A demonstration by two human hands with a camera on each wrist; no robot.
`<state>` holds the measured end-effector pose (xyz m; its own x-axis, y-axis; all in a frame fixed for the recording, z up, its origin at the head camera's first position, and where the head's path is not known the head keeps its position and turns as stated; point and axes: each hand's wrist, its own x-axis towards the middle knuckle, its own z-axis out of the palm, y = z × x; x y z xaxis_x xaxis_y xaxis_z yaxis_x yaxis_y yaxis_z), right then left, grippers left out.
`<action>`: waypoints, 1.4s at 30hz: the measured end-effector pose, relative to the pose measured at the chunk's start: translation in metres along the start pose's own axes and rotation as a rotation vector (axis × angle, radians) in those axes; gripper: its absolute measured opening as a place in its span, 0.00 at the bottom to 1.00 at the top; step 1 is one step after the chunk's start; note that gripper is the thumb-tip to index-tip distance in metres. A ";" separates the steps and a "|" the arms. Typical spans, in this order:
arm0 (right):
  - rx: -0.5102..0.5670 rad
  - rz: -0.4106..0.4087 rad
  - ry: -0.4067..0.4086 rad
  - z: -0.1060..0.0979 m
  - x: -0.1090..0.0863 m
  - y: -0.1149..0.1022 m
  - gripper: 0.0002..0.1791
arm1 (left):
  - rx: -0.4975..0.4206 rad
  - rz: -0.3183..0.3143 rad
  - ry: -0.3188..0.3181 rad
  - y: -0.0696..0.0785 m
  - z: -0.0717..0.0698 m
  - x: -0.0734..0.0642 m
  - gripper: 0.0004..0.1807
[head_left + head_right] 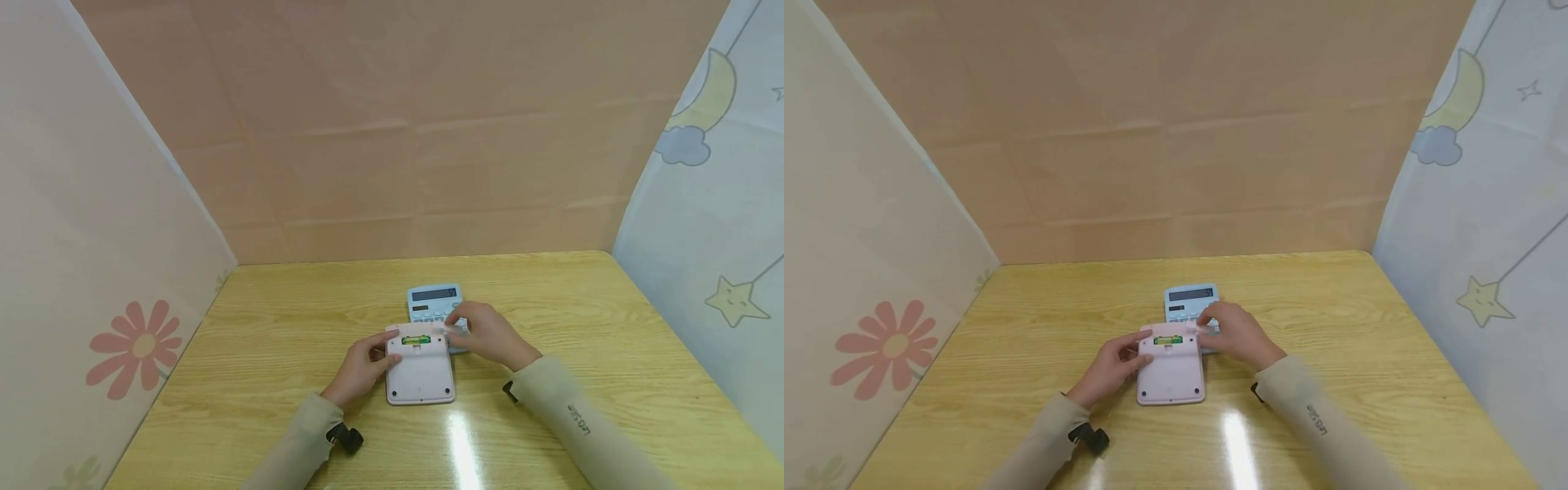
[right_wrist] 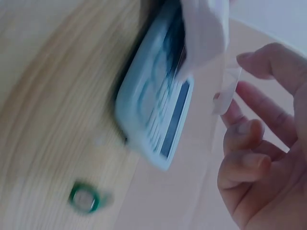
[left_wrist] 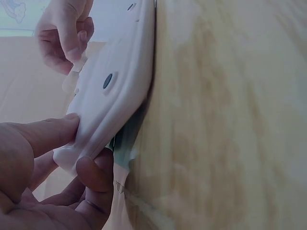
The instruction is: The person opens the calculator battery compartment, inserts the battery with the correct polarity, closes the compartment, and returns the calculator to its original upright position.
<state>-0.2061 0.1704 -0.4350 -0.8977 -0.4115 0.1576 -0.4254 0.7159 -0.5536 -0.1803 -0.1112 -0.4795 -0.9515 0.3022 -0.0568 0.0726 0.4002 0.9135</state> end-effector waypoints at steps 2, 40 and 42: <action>-0.011 -0.024 -0.022 0.005 0.002 -0.007 0.08 | -0.001 -0.001 -0.002 0.000 0.000 0.000 0.25; -0.156 -0.177 0.028 0.035 0.014 -0.037 0.03 | -0.065 -0.101 0.099 0.003 0.004 0.009 0.27; -0.146 -0.164 0.027 0.035 0.014 -0.036 0.03 | -0.058 -0.114 0.105 0.004 0.005 0.010 0.27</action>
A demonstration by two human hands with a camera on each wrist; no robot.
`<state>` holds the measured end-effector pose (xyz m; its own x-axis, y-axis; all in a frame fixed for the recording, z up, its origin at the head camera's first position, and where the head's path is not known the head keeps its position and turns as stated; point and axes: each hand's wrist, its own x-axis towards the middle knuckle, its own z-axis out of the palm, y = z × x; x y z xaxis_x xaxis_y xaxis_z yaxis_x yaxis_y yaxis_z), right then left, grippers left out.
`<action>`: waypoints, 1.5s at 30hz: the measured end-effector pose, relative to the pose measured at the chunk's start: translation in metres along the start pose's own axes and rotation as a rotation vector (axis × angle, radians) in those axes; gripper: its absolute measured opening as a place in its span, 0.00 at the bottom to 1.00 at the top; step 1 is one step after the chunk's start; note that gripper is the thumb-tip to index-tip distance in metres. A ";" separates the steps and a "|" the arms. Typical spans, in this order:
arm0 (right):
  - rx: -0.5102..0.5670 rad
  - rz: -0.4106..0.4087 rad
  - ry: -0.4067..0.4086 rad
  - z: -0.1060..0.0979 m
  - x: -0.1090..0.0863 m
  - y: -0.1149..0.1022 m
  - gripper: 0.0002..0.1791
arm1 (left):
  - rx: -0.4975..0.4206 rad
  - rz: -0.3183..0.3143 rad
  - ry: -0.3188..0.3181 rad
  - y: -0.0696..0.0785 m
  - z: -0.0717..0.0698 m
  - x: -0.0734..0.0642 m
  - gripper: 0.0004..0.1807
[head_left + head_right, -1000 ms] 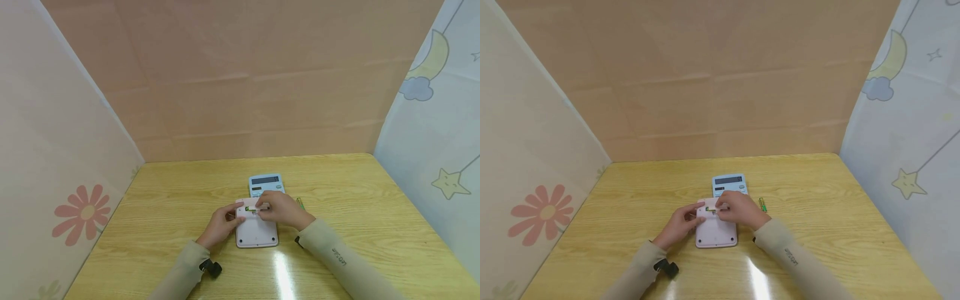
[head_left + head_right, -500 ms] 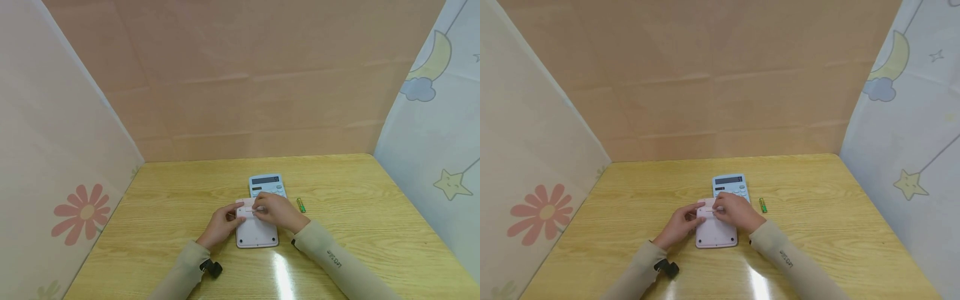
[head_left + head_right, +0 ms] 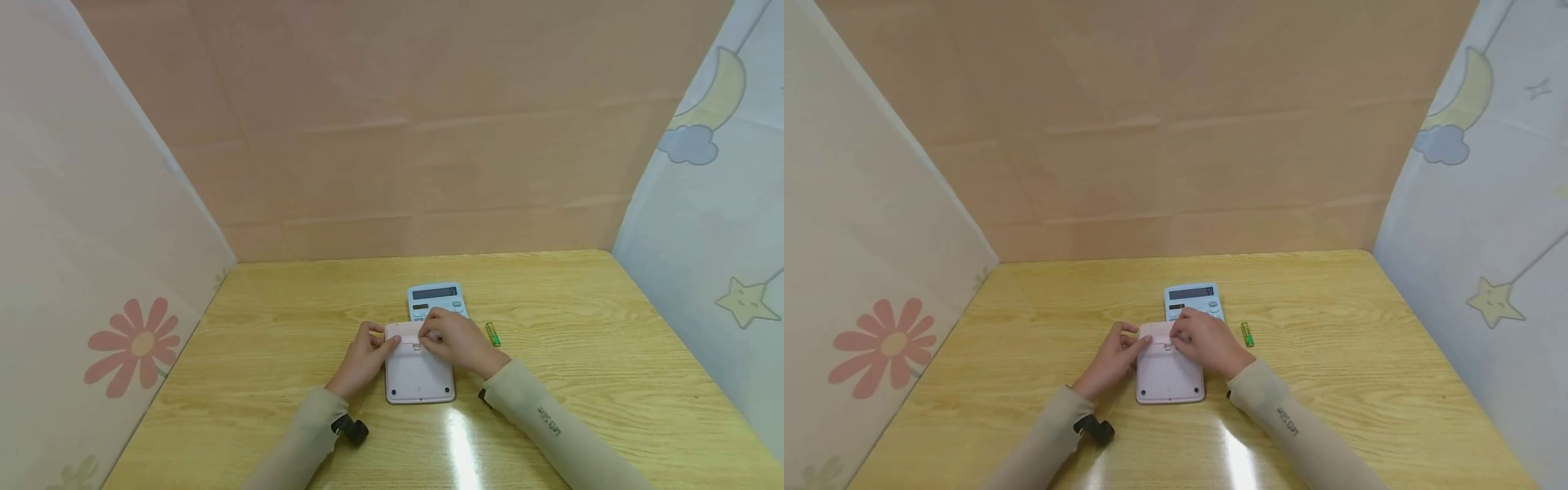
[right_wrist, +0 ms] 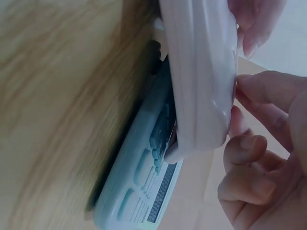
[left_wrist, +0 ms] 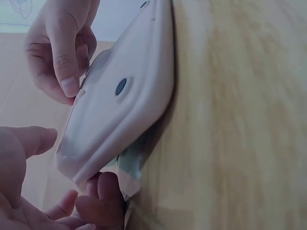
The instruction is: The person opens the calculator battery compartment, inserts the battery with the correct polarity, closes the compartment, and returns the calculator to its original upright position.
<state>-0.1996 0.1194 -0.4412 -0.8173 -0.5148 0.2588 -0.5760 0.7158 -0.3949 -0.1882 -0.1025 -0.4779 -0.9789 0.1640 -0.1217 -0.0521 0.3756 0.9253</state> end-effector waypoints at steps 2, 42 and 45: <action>0.012 0.011 -0.009 0.000 0.000 0.001 0.03 | 0.008 -0.008 0.003 0.001 0.001 0.001 0.27; 0.040 0.499 0.017 0.001 -0.010 -0.009 0.25 | 0.408 0.277 0.125 0.037 0.009 -0.030 0.20; 0.066 0.476 0.057 -0.001 -0.008 -0.013 0.22 | 0.409 0.282 0.145 0.035 0.008 -0.029 0.18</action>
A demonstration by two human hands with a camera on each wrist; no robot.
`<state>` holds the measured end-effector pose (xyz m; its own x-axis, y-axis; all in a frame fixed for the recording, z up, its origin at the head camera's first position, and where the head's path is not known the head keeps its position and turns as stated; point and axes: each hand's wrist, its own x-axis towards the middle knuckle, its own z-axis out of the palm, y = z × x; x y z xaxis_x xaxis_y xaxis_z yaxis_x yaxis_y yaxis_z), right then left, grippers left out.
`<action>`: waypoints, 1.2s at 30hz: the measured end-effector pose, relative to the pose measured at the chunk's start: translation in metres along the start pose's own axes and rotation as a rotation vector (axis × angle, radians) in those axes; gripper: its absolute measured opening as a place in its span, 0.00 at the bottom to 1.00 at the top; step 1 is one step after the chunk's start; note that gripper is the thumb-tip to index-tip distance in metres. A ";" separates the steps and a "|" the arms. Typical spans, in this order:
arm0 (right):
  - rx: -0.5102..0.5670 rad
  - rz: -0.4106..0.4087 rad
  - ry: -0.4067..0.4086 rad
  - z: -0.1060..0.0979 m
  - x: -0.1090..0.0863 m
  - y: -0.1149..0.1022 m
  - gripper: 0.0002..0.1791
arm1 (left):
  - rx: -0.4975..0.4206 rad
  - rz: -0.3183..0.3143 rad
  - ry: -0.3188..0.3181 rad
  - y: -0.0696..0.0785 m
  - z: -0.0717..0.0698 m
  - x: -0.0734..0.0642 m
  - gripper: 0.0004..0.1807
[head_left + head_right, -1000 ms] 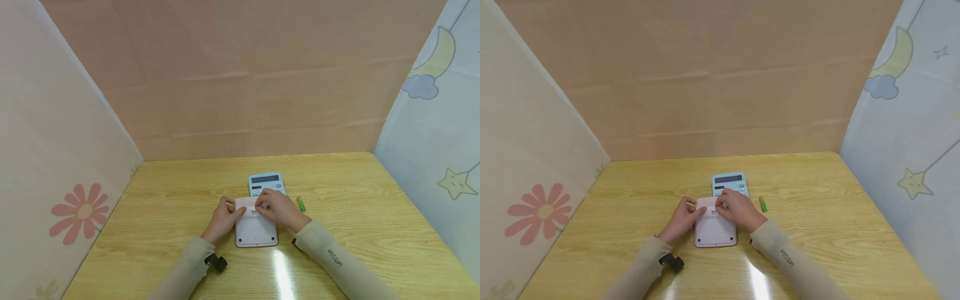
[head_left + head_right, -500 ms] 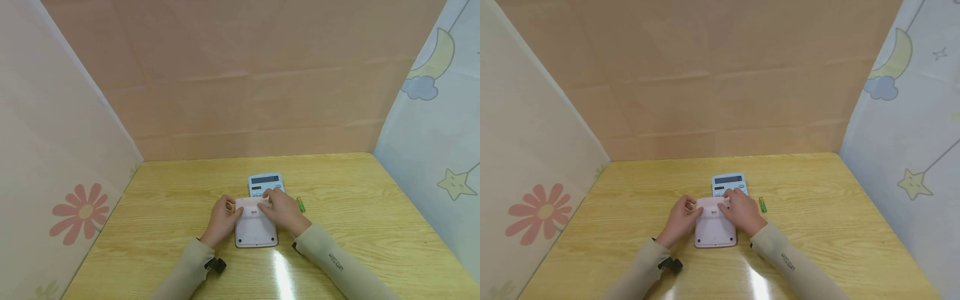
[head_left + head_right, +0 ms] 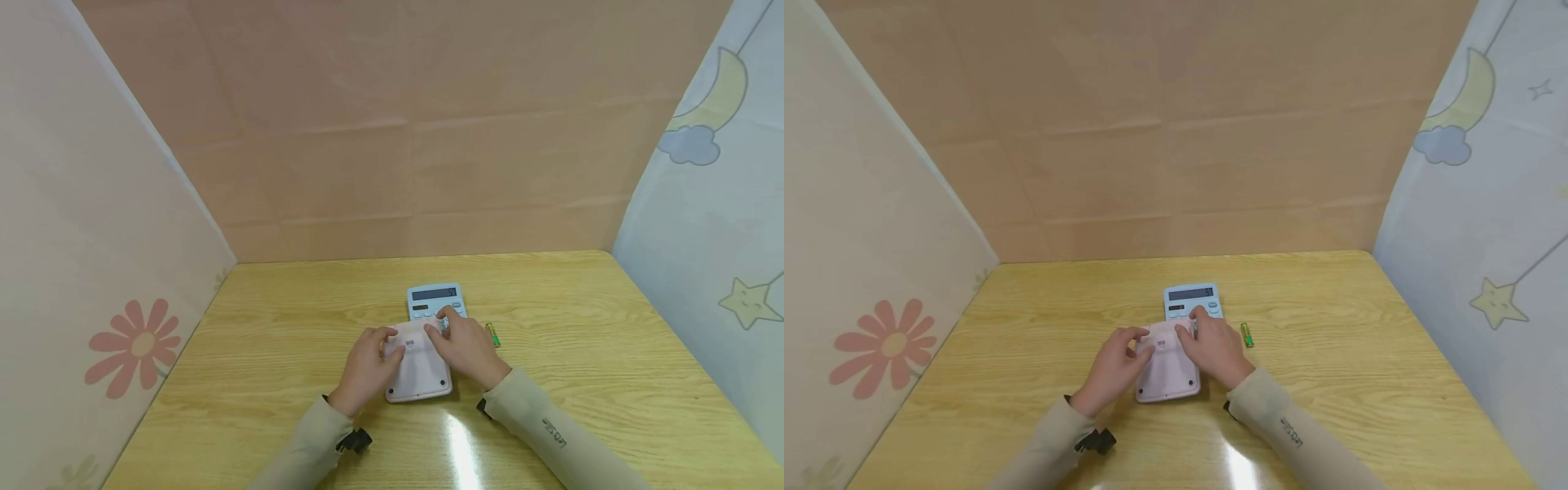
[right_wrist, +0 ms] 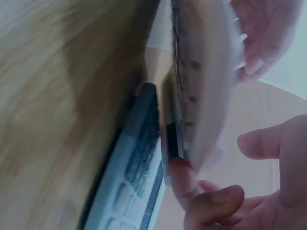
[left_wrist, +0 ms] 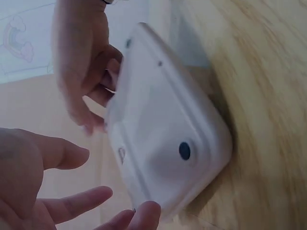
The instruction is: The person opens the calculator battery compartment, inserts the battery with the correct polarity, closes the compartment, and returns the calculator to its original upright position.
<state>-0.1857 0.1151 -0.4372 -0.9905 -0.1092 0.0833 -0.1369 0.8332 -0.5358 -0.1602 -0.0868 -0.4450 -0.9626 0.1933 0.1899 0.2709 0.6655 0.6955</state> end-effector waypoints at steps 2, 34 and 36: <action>0.032 -0.023 0.017 -0.001 -0.001 -0.003 0.21 | -0.003 -0.004 0.005 -0.002 0.000 0.001 0.17; 0.253 -0.456 -0.232 0.020 -0.007 -0.023 0.28 | -0.652 -0.291 -0.089 -0.015 -0.028 0.007 0.28; 0.221 -0.455 -0.235 0.021 -0.008 -0.022 0.26 | -0.666 -0.291 -0.062 -0.016 -0.028 0.007 0.27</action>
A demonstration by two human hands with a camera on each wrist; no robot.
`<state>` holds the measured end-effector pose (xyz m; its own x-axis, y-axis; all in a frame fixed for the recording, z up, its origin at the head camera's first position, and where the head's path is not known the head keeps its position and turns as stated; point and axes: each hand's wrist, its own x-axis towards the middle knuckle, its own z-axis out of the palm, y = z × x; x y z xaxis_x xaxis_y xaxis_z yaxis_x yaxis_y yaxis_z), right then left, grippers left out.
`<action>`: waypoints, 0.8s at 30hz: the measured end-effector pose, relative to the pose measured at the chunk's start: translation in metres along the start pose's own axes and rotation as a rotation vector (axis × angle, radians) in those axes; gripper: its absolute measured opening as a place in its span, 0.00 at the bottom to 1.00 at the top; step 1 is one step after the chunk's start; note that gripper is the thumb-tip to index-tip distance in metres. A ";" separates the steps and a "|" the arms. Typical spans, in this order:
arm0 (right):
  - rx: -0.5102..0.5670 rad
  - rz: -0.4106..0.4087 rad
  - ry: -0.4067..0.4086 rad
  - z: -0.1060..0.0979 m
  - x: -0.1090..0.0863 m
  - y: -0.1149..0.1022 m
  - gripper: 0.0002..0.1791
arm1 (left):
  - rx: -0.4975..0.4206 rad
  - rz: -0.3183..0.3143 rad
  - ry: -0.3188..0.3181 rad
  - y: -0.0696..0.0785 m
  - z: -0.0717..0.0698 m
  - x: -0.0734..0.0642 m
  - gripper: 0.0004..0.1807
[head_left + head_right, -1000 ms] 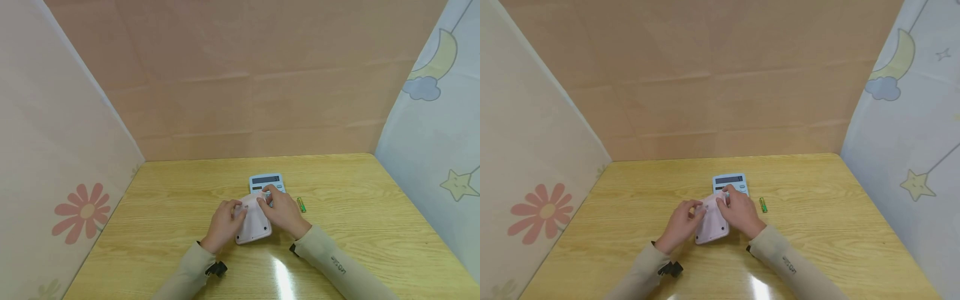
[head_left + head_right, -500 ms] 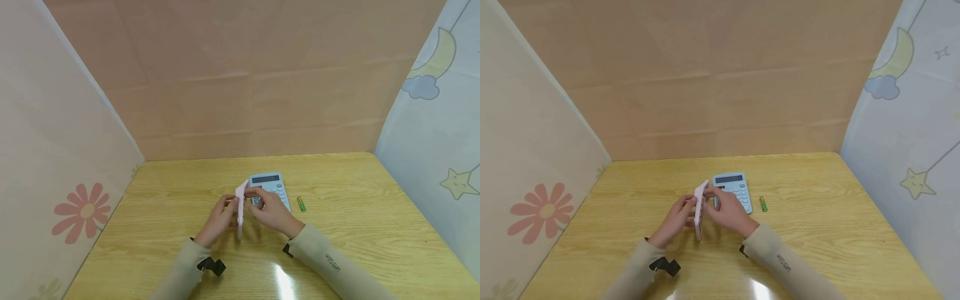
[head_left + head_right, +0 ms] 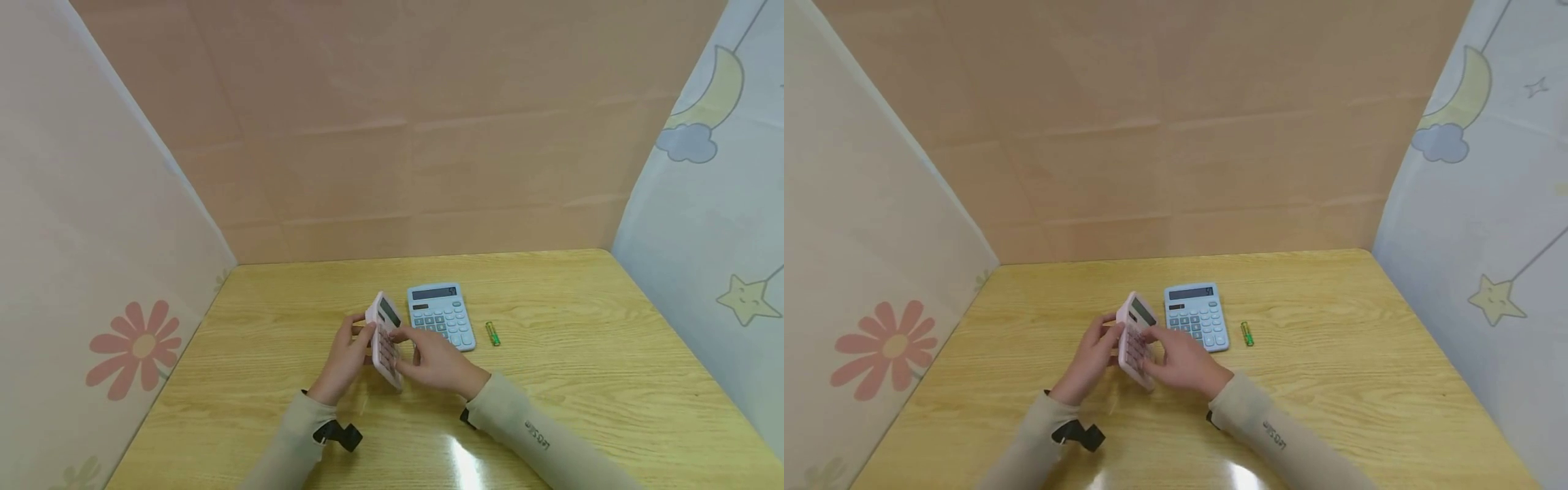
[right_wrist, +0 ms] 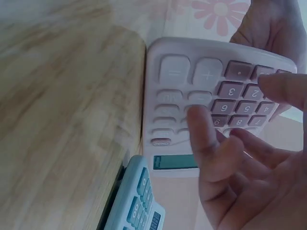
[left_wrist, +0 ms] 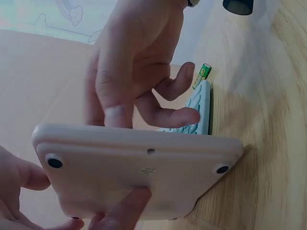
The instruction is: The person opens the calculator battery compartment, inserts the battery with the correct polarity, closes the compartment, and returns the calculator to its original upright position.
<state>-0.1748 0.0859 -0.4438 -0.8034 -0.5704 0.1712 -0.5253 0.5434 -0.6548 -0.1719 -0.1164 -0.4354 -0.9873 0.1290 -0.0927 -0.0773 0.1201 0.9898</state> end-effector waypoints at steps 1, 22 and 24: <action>-0.022 0.000 -0.003 0.001 0.000 0.000 0.26 | -0.008 0.005 0.012 0.000 -0.001 0.000 0.27; -0.220 0.070 -0.127 0.002 -0.001 0.000 0.34 | 0.505 0.092 0.177 -0.027 -0.018 0.008 0.38; -0.217 0.069 -0.134 0.002 -0.001 0.000 0.33 | 0.556 0.062 0.136 -0.029 -0.019 0.008 0.45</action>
<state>-0.1737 0.0855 -0.4456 -0.8027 -0.5960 0.0235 -0.5302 0.6950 -0.4857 -0.1801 -0.1372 -0.4632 -0.9995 0.0293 0.0145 0.0295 0.6207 0.7835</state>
